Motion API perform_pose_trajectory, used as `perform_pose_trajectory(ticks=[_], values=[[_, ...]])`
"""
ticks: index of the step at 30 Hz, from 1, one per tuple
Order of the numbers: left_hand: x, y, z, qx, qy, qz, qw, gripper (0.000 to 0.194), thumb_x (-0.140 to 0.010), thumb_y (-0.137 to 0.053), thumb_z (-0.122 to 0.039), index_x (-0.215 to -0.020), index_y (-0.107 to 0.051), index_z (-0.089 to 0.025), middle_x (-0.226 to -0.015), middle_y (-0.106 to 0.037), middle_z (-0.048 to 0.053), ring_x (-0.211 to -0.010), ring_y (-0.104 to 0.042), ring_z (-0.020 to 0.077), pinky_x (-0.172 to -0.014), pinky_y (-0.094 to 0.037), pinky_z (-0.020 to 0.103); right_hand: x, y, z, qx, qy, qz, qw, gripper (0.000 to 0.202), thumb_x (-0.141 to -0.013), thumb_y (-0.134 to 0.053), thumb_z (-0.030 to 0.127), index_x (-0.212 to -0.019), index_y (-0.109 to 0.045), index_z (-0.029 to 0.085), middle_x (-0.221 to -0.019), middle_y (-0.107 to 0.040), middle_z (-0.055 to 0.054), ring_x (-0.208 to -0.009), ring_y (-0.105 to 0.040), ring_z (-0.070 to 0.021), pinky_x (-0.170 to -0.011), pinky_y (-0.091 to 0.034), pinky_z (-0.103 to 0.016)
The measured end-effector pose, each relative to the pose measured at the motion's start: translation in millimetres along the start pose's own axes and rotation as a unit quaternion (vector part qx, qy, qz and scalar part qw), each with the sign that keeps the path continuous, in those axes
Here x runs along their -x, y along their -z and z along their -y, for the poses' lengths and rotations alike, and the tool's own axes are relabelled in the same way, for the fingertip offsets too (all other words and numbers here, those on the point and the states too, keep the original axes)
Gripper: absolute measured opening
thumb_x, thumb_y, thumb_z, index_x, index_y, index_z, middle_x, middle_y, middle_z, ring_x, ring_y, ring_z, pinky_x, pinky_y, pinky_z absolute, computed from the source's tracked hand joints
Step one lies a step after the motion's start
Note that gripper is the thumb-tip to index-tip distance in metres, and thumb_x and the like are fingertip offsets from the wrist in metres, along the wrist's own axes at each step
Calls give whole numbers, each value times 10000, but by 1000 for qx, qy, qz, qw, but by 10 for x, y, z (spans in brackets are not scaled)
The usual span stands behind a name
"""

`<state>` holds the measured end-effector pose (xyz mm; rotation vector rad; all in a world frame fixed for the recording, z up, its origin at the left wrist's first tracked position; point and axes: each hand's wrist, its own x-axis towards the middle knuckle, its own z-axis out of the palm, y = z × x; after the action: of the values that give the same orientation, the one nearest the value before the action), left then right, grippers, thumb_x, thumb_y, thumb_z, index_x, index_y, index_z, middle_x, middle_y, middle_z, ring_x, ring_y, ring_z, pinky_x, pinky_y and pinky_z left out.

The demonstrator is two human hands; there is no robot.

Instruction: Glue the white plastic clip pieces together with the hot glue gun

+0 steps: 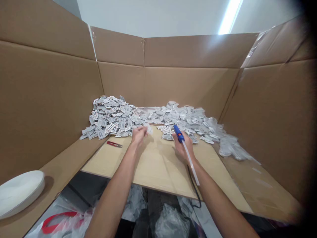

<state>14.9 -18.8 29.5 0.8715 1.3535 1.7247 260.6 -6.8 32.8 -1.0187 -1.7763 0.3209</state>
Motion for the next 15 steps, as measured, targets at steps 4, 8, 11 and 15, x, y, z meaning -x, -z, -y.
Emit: perform_pose_trajectory(ticks=[4, 8, 11, 15], values=[[-52, -35, -122, 195, -167, -66, 964, 658, -797, -790, -329, -1379, -491, -263, -1317, -646, 126, -1087, -683, 193, -858, -564, 289, -17, -59, -67, 31, 2, 23, 999, 450, -949, -490, 635, -769, -528, 225, -719, -586, -20, -663, -513, -180, -665, -369, -284], [3, -129, 32, 13, -193, -40, 980, 542, -840, -728, -282, -1346, -540, -224, -1345, -626, 159, -1205, -634, 247, -950, -555, 380, -40, -58, -153, 116, -41, 65, 990, 389, -950, -519, 564, -815, -606, 211, -768, -664, -65, -714, -588, -206, -672, -380, -285], [104, -241, 212, -191, -238, 51, 951, 371, -911, -604, -267, -1267, -630, -165, -1341, -638, 169, -1274, -587, 282, -1083, -479, 470, -72, -5, -177, 183, -88, 126, 971, 266, -914, -591, 445, -917, -666, 191, -877, -727, -105, -788, -651, -227, -680, -391, -279], [236, -394, 347, -376, -281, 219, 855, 486, -978, -454, -261, -1458, -525, -223, -1567, -481, 122, -1497, -351, 294, -1221, -281, 551, -149, 137, -180, 225, -168, 173, 944, 192, -835, -661, 338, -926, -711, 176, -913, -749, -133, -847, -687, -255, -672, -412, -277]])
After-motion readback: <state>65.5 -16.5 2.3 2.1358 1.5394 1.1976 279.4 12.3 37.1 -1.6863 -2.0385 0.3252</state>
